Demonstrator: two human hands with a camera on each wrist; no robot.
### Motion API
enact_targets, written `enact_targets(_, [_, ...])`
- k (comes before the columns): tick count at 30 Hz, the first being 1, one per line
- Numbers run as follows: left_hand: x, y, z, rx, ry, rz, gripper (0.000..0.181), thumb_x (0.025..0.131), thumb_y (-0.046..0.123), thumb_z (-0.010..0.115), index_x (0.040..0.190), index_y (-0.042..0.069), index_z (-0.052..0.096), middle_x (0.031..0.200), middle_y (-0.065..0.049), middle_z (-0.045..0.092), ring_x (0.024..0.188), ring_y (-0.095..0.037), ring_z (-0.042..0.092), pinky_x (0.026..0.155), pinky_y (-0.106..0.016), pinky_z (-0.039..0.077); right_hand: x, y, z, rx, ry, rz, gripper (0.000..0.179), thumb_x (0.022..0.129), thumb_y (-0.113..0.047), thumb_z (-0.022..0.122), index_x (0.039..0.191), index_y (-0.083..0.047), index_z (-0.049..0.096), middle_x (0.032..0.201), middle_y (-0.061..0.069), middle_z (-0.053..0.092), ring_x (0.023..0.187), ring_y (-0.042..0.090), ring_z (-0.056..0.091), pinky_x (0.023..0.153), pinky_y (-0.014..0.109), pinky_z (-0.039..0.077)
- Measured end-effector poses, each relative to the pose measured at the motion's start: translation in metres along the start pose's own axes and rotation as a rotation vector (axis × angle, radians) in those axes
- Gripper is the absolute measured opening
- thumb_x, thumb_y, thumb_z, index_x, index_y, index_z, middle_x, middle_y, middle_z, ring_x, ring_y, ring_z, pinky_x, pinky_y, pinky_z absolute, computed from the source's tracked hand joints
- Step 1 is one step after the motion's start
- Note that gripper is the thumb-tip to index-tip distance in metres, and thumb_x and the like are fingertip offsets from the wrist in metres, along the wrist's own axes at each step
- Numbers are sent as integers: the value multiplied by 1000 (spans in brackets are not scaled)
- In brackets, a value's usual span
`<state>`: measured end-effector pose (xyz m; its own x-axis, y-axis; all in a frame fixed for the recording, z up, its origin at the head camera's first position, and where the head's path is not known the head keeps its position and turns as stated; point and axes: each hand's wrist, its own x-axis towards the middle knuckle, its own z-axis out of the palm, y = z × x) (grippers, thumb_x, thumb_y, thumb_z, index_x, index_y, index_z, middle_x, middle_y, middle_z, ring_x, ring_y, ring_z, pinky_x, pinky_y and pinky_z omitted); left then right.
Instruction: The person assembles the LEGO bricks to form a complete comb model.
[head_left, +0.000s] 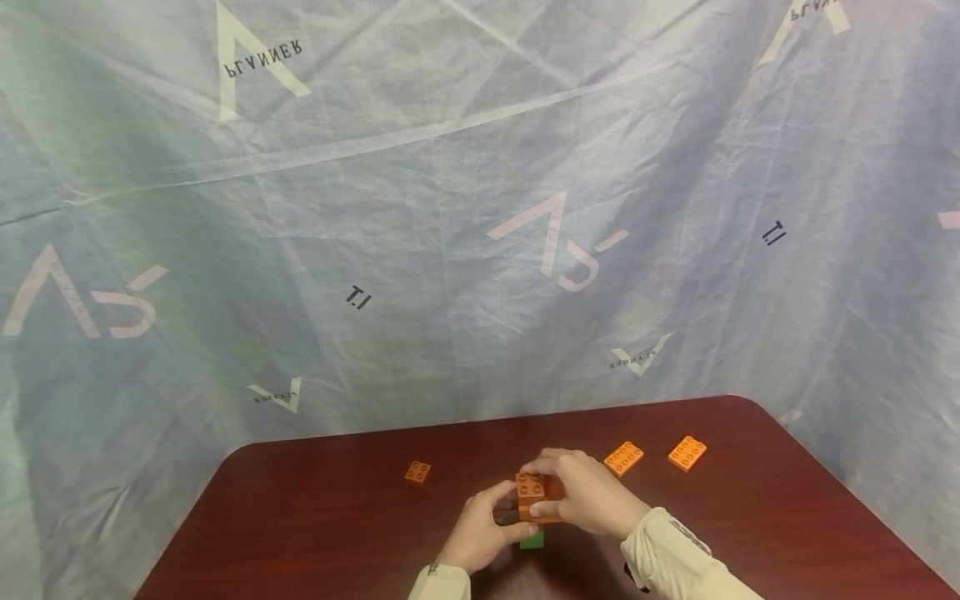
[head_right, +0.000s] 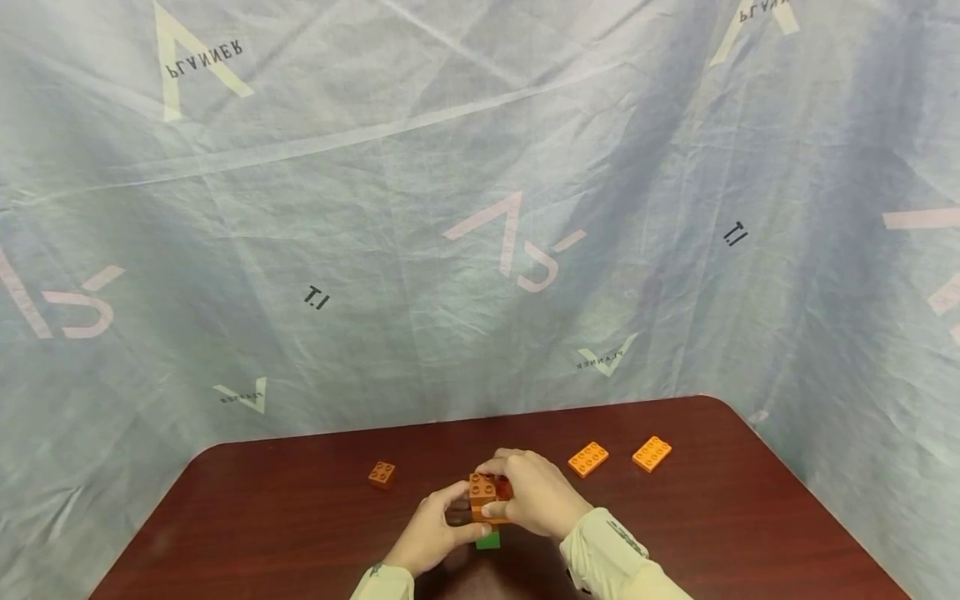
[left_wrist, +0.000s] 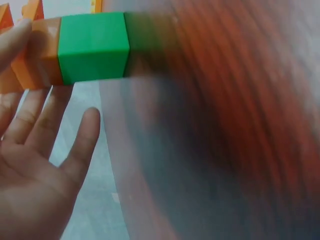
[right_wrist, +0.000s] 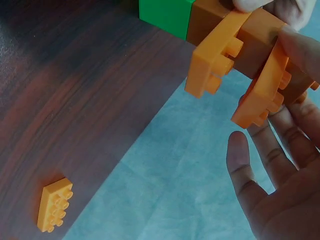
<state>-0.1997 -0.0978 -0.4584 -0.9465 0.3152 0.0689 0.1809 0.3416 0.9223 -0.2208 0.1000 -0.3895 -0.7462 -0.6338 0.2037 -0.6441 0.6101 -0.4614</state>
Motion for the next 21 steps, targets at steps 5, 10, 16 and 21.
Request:
enact_targets(5, [-1,1,-10,76,-50,-10,53,89,14,80,137,8,62,132,-12,65,122,-38,59,99,-62,47,-1,0,-2,17,15,-3,37,82,-19,87,116,-13,75,102,-7,67,78,5,57,67,28,50])
enact_targets(10, [-3,-1,-17,126,-41,-43,54,88,19,81,137,7,62,135,-13,63,125,-42,55,98,-67,44,-3,0,0,15,37,1,38,82,-17,87,117,-11,74,104,-6,67,81,7,59,68,29,51])
enact_targets(16, [-4,-2,-10,72,-16,-6,51,86,25,84,132,12,66,126,-6,68,119,-35,62,97,-62,48,-5,1,5,31,55,17,39,82,-17,87,118,-12,73,103,-9,66,88,11,64,75,33,55])
enact_targets(21, [-2,-3,-1,-4,8,-3,50,84,18,85,130,11,66,122,-7,70,110,-30,67,91,-54,54,-5,5,9,88,62,7,40,82,-17,86,119,-12,72,103,-9,65,88,9,63,74,32,55])
